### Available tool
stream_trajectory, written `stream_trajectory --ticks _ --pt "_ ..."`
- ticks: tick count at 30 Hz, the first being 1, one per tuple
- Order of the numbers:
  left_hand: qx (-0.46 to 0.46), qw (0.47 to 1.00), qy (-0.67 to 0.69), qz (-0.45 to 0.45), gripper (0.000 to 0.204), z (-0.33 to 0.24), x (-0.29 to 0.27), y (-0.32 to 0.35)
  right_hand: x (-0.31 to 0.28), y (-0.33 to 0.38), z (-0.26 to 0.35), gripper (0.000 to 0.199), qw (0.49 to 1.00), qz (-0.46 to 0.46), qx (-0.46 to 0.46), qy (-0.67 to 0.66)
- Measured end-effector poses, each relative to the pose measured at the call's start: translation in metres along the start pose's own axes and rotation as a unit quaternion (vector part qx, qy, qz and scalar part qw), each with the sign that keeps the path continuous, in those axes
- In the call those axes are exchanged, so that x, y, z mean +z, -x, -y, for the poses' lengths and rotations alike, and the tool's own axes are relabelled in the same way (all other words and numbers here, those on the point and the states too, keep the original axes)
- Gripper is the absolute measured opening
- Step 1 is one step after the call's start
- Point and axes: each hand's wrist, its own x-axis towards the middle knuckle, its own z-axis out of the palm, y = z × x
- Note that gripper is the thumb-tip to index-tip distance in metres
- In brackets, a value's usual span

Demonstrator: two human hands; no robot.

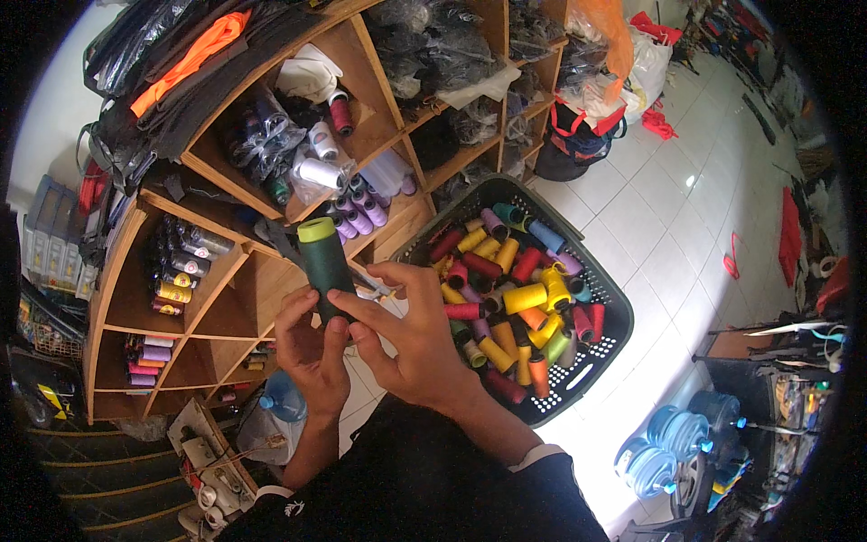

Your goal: The person picks up spools of thread from a black basket, briefly handles each one, and places them into a wooden shelf. The person repeats this process for several spools of different colors.

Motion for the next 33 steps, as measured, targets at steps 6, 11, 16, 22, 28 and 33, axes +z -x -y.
stream_trajectory --ticks 6,11,16,22,28,33 --pt "0.011 1.0 -0.009 0.0 0.03 0.001 -0.002 -0.001 0.001 0.0 -0.005 0.034 0.999 -0.006 0.04 -0.036" --pt "0.007 1.0 -0.004 -0.01 0.033 0.003 -0.003 -0.002 0.0 -0.005 0.002 0.036 1.0 0.004 0.006 -0.012" --pt "-0.01 1.0 -0.006 -0.017 0.033 0.007 -0.004 -0.001 0.004 -0.005 0.0 0.037 1.0 -0.002 0.009 0.013" --pt "0.017 0.998 -0.053 0.0 0.026 0.007 -0.006 -0.002 0.006 0.002 -0.008 0.038 0.998 -0.017 0.047 -0.039" --pt "-0.024 0.999 0.012 -0.02 0.029 0.009 -0.003 -0.002 0.008 -0.004 0.0 0.04 1.0 0.011 0.008 -0.017" --pt "-0.029 1.0 0.008 -0.004 0.033 0.006 -0.003 -0.002 0.012 0.002 -0.003 0.04 0.999 0.008 0.038 -0.033"
